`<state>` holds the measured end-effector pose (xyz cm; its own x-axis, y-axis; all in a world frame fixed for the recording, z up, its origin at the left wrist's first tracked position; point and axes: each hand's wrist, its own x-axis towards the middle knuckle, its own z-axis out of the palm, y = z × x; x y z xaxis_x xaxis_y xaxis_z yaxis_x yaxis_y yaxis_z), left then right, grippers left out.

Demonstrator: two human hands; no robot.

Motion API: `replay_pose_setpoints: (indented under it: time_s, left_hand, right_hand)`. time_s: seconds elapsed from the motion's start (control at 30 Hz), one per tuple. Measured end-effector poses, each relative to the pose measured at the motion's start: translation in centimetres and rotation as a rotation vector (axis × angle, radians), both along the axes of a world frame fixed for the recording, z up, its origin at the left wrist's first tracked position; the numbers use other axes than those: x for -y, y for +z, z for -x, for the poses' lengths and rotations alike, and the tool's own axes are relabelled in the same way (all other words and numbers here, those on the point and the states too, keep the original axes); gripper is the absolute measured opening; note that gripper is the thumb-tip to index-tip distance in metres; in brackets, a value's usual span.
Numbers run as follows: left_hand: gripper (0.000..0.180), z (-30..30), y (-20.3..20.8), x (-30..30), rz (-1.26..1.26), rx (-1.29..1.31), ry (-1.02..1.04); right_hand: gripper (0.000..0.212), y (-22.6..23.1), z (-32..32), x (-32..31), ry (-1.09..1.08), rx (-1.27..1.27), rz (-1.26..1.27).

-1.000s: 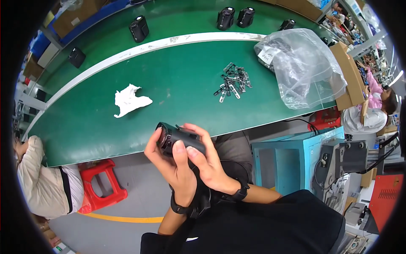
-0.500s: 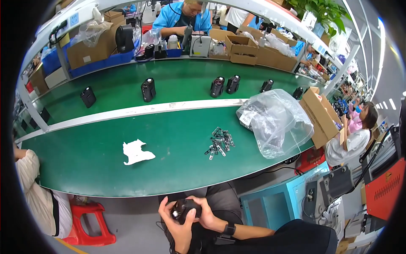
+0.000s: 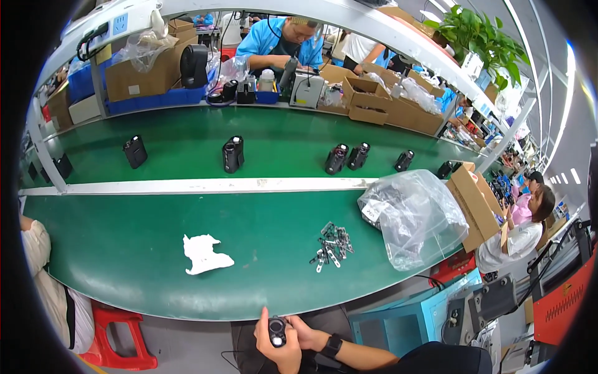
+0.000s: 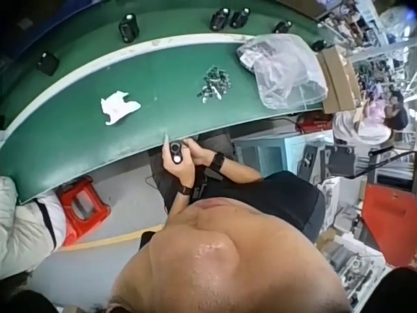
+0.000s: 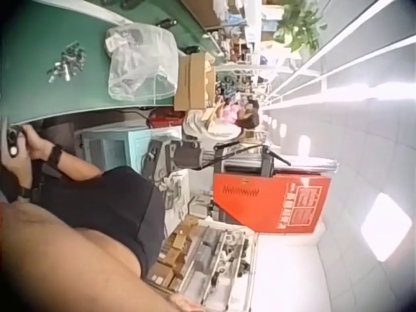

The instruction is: Assembling electronic components into plastic handheld device housings on an assembly line.

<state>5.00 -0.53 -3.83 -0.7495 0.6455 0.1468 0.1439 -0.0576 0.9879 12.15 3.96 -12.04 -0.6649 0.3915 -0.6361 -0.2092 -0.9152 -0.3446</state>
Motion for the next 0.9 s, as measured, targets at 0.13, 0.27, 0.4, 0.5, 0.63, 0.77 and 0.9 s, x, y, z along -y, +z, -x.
replay_pose_setpoints:
  time_s: [0.13, 0.27, 0.4, 0.5, 0.63, 0.77, 0.9]
  left_hand:
    - [0.049, 0.0, -0.4, 0.5, 0.030, -0.115, 0.022]
    - [0.047, -0.6, 0.1, -0.3, -0.032, -0.045, 0.067]
    - [0.050, 3.4, 1.3, 1.2, -0.062, 0.113, -0.208]
    - [0.057, 7.6, 4.1, 3.2, 0.044, 0.738, -0.654]
    - [0.057, 12.2, 4.9, 3.2, 0.201, 0.546, -0.583]
    - [0.057, 13.3, 4.8, 3.2, 0.158, 0.565, -0.562]
    - [0.059, 12.5, 5.1, 3.4, 0.243, 0.565, -0.541]
  right_hand:
    - [0.047, -0.3, -0.7, -0.7, 0.116, -0.036, 0.050]
    - [0.050, -1.4, -1.4, -1.1, 0.128, -0.053, 0.027]
    - [0.055, 6.4, -2.1, 1.3, 0.040, -0.314, 0.138]
    - [0.055, 9.9, -5.4, 0.9, 0.089, -0.559, 0.009]
    - [0.067, 13.8, -5.4, -7.2, 0.030, -0.394, -0.550]
    - [0.090, 19.7, -1.2, -22.3, -0.484, 0.395, -1.301]
    - [0.095, 15.7, -0.4, -34.9, -0.494, 0.952, -1.381]
